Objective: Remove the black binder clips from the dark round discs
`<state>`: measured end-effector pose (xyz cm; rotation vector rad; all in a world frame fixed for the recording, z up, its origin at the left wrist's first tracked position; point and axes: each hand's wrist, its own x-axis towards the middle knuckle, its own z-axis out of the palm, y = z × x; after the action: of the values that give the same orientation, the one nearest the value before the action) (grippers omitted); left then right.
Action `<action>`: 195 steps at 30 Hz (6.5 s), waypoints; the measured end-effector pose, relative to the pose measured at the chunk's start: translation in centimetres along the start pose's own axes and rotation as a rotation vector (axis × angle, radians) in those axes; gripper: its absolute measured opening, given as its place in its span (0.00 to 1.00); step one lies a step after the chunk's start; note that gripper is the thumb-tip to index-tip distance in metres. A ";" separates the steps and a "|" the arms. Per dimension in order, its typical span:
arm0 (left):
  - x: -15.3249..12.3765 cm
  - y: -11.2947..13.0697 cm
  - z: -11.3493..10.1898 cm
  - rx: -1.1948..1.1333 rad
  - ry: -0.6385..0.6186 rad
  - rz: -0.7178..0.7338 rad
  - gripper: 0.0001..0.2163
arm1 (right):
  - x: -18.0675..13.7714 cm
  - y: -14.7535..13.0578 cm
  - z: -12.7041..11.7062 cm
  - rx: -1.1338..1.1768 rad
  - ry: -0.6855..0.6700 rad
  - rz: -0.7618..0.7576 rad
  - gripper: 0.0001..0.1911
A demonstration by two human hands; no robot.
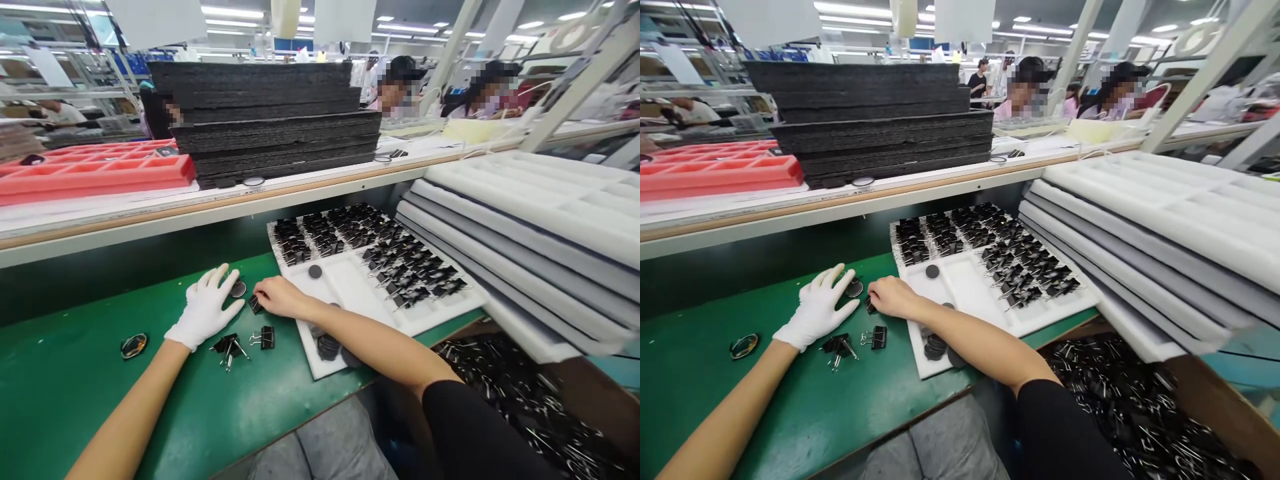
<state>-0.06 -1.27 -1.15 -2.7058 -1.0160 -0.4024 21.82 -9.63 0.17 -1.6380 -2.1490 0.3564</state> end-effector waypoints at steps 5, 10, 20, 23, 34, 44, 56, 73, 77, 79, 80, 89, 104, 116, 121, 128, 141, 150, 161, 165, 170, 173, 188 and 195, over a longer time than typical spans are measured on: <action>0.1 -0.1 -0.1 -0.006 -0.078 -0.044 0.26 | -0.1 0.0 0.0 -0.045 -0.005 0.000 0.13; -0.9 0.1 -1.0 0.064 -0.048 -0.050 0.26 | 0.2 -0.3 -0.9 -0.057 -0.068 0.017 0.14; -0.9 -0.6 0.3 -0.227 -0.140 0.011 0.22 | 3.0 -0.8 -2.0 -0.086 -0.147 0.128 0.11; -1.2 -0.4 0.1 -0.238 -0.149 -0.021 0.21 | 3.4 0.0 -1.7 -0.078 -0.124 0.163 0.13; -1.0 -0.3 0.7 -0.277 -0.144 -0.043 0.22 | 8.0 -1.7 1.0 0.009 0.112 0.373 0.25; -1.0 0.4 0.6 -0.272 -0.204 -0.066 0.22 | 7.7 0.3 3.6 -0.022 0.033 0.386 0.38; 0.4 2.8 1.2 -0.302 -0.222 -0.032 0.24 | 7.6 1.8 3.7 0.161 0.090 0.390 0.36; -1.0 0.9 0.8 -0.449 -0.102 -0.016 0.18 | 7.5 1.4 -0.9 0.607 0.067 0.189 0.36; -1.1 0.6 0.4 -0.659 -0.140 -0.185 0.17 | 4.8 1.9 -1.8 0.729 -0.178 0.121 0.22; -1.1 0.6 0.0 -0.714 -0.168 -0.216 0.17 | 3.6 2.2 -1.4 0.750 -0.227 0.088 0.23; -1.0 0.6 -0.2 -0.718 -0.168 -0.233 0.18 | 3.2 2.3 -1.1 0.752 -0.232 0.066 0.24; -0.9 0.8 -1.1 -0.546 -0.232 -0.132 0.17 | 2.7 2.7 -0.4 0.575 -0.229 -0.031 0.12; -1.0 0.5 -2.0 -0.491 -0.368 -0.053 0.21 | 2.2 2.7 0.4 0.504 -0.253 -0.044 0.29; -2.5 0.5 -0.8 -0.699 -0.368 -0.182 0.23 | 2.2 3.7 1.4 0.471 -0.267 0.008 0.37; -2.2 -0.1 -0.9 -0.755 -0.410 -0.163 0.21 | 2.2 3.9 1.4 0.407 -0.266 0.002 0.36; -2.0 -0.3 -1.8 -0.766 -0.391 -0.103 0.19 | 1.9 2.9 0.7 0.382 -0.245 -0.006 0.31; -2.0 0.0 -2.4 -0.828 -0.343 -0.203 0.23 | 2.1 2.7 0.6 0.545 -0.181 -0.054 0.21; -1.1 -0.2 -1.8 -0.787 -0.304 -0.281 0.29 | 3.2 2.5 -2.7 0.145 0.029 -0.190 0.07; -0.4 0.2 -2.2 -0.637 -0.395 -0.386 0.20 | -20.6 6.5 -20.5 0.030 0.230 -0.005 0.15; -0.2 0.3 -1.9 -0.618 -0.390 -0.393 0.19 | -28.7 9.3 -19.2 0.021 0.245 0.238 0.19; -0.1 1.1 -2.6 -0.599 -0.391 -0.429 0.19 | -32.4 13.2 -14.7 -0.171 0.328 0.346 0.12; 0.0 1.3 -2.7 -0.600 -0.383 -0.440 0.19 | -32.5 14.4 -13.8 -0.223 0.314 0.355 0.09; -0.3 0.6 -1.7 -0.579 -0.353 -0.394 0.19 | -30.3 11.5 -13.5 -0.372 0.206 0.273 0.08; -0.4 0.6 -1.5 -0.583 -0.354 -0.396 0.20 | -30.4 12.4 -15.1 -0.417 0.058 0.225 0.10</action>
<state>-0.21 -2.41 0.10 -3.1475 -1.7910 -0.3287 46.25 -36.12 2.93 -2.0954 -2.0988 -0.0865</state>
